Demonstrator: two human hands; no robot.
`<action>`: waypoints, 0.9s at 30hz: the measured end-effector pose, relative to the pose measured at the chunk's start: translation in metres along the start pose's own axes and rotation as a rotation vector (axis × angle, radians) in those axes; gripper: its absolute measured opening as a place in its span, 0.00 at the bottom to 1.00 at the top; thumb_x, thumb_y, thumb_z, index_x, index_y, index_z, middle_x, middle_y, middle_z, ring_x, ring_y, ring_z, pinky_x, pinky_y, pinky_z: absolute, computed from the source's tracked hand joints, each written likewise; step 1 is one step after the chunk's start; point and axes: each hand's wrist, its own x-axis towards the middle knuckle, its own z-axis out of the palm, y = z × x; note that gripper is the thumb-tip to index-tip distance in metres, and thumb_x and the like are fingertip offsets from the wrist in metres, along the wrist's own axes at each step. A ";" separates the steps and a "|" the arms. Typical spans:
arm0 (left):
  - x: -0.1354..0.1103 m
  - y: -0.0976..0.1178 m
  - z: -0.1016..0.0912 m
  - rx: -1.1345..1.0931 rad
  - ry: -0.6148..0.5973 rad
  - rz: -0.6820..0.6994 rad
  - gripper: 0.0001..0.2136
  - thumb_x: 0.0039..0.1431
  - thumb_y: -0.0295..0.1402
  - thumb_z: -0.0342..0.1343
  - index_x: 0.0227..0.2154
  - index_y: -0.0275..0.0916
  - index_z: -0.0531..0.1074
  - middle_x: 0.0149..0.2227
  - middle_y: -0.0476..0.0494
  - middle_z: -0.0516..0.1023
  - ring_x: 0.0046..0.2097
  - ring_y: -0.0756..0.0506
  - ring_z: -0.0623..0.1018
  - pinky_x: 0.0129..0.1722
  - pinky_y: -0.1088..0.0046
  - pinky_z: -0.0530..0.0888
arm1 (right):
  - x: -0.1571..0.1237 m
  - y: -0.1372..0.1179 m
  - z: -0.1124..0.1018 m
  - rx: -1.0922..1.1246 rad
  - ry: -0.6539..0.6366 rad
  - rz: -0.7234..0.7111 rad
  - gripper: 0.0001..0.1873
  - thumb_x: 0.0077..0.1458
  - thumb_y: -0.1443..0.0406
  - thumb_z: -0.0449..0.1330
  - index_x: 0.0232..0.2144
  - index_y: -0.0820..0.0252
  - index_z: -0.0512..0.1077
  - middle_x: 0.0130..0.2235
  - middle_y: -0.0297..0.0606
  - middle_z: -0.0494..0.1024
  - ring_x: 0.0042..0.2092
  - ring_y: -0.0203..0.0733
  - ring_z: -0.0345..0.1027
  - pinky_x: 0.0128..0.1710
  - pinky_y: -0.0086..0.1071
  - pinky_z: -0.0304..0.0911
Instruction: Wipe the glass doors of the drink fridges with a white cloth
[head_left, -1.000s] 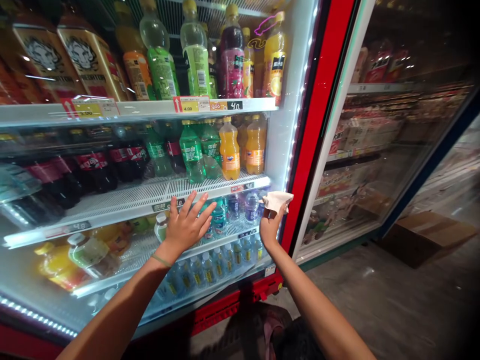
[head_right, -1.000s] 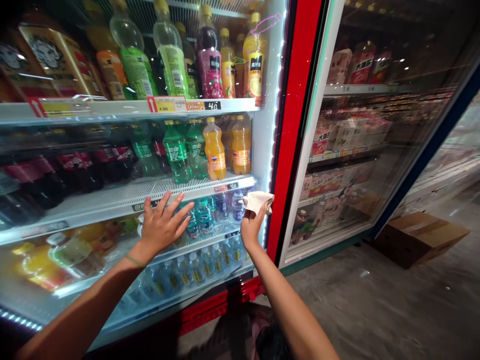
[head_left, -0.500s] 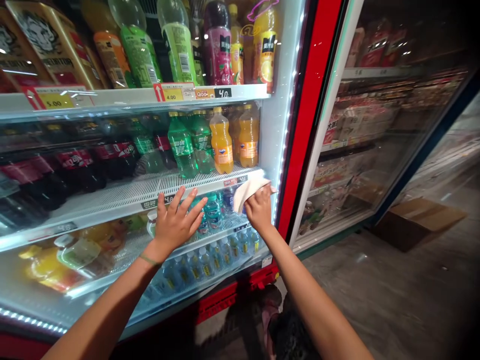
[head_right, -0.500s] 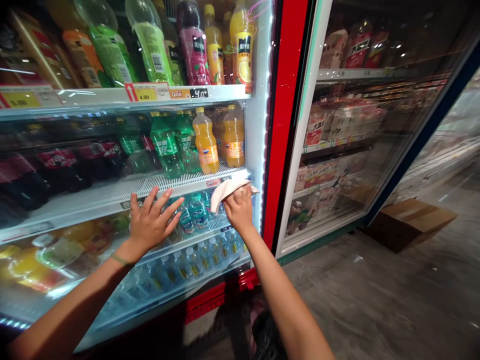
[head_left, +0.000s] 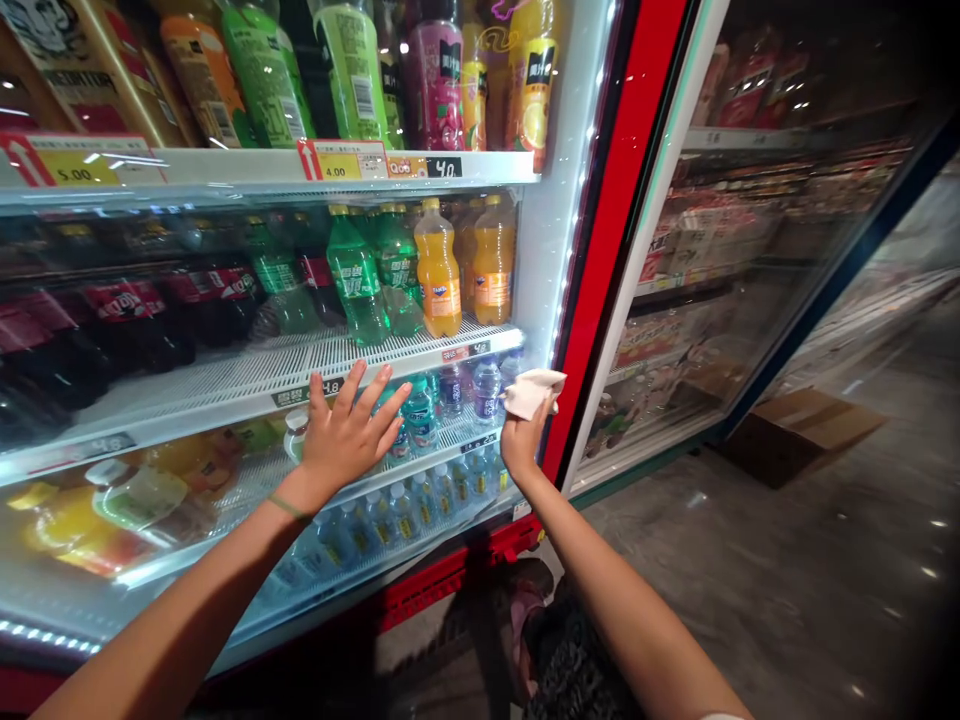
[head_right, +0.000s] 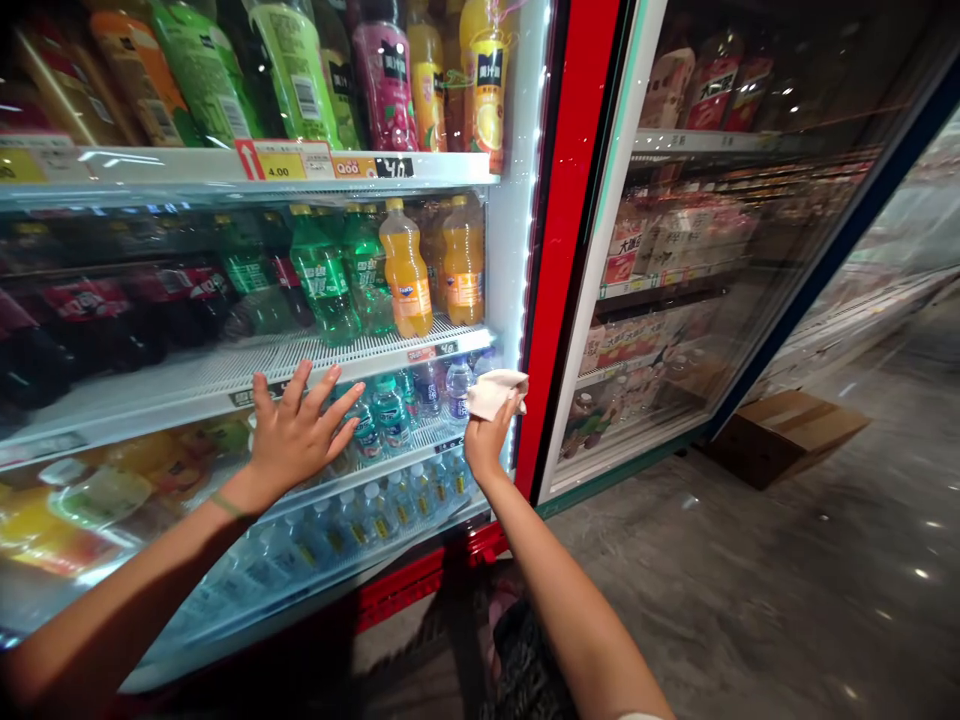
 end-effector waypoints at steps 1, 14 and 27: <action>-0.001 0.000 0.000 0.003 -0.011 0.018 0.34 0.65 0.41 0.59 0.70 0.47 0.55 0.73 0.43 0.55 0.76 0.38 0.43 0.72 0.38 0.32 | -0.005 0.003 -0.001 -0.009 -0.029 -0.025 0.37 0.63 0.62 0.50 0.71 0.67 0.49 0.72 0.60 0.50 0.75 0.61 0.29 0.70 0.69 0.39; -0.009 -0.003 0.001 -0.058 -0.165 0.205 0.32 0.68 0.41 0.54 0.71 0.49 0.52 0.73 0.47 0.56 0.76 0.43 0.41 0.73 0.50 0.32 | -0.044 0.035 -0.010 -0.048 -0.108 -0.021 0.33 0.59 0.59 0.58 0.65 0.62 0.62 0.67 0.56 0.63 0.72 0.59 0.49 0.68 0.60 0.54; -0.007 -0.004 0.003 -0.153 -0.118 0.196 0.31 0.67 0.40 0.56 0.70 0.52 0.54 0.68 0.47 0.66 0.72 0.44 0.59 0.75 0.53 0.36 | -0.052 0.027 -0.002 -0.167 -0.177 -0.501 0.13 0.57 0.69 0.58 0.43 0.57 0.79 0.55 0.50 0.75 0.71 0.60 0.49 0.67 0.66 0.53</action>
